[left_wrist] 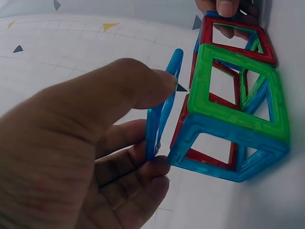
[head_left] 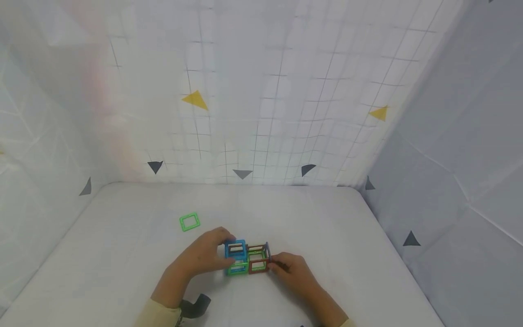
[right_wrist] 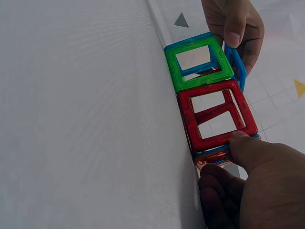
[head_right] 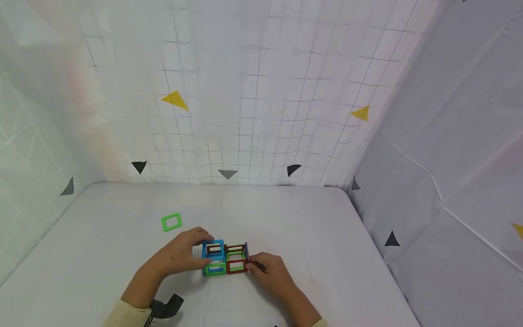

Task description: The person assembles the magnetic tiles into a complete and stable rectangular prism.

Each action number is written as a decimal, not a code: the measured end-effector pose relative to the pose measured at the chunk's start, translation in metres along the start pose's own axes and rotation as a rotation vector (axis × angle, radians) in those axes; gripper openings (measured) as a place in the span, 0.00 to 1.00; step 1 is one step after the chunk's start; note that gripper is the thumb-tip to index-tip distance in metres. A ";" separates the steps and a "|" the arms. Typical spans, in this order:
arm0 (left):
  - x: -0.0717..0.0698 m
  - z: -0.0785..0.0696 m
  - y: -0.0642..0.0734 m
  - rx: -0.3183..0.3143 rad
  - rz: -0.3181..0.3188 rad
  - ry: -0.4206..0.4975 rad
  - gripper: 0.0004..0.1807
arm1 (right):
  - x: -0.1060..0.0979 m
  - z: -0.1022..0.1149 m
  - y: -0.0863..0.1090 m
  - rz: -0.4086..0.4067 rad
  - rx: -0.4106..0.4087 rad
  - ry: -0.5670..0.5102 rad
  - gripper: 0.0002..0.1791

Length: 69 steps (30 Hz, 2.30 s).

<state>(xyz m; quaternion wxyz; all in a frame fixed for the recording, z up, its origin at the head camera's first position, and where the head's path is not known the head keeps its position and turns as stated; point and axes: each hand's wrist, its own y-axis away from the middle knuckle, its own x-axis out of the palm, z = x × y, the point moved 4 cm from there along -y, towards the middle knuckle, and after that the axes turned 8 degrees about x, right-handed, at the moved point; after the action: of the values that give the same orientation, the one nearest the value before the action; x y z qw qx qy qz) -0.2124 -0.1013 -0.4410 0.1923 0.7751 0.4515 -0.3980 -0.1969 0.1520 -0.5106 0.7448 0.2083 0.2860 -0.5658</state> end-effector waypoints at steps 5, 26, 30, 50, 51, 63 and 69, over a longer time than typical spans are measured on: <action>0.002 -0.004 0.000 0.028 0.028 -0.027 0.29 | 0.001 -0.001 -0.001 -0.025 -0.018 0.036 0.12; 0.007 -0.005 0.000 0.015 0.064 -0.076 0.31 | 0.000 0.001 -0.001 -0.011 -0.017 0.047 0.10; 0.007 -0.004 0.002 0.006 0.062 -0.057 0.37 | -0.002 0.003 0.000 -0.005 -0.010 0.025 0.10; -0.008 0.054 0.008 -0.215 -0.279 -0.038 0.43 | -0.001 0.002 0.001 0.004 -0.011 -0.030 0.13; -0.009 0.055 0.009 -0.212 -0.292 -0.034 0.42 | -0.001 0.002 0.001 0.009 -0.007 -0.031 0.13; -0.015 0.080 0.011 -0.187 -0.450 -0.078 0.39 | -0.001 0.005 0.002 0.015 -0.005 -0.047 0.12; -0.017 0.088 0.010 -0.166 -0.498 -0.130 0.35 | -0.002 0.006 0.001 -0.013 -0.024 -0.026 0.10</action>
<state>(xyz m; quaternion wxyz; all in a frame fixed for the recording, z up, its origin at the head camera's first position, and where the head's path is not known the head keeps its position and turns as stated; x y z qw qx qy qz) -0.2476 -0.1735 -0.4814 0.1800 0.5946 0.6462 -0.4434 -0.1950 0.1501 -0.5052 0.7472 0.1901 0.2841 -0.5699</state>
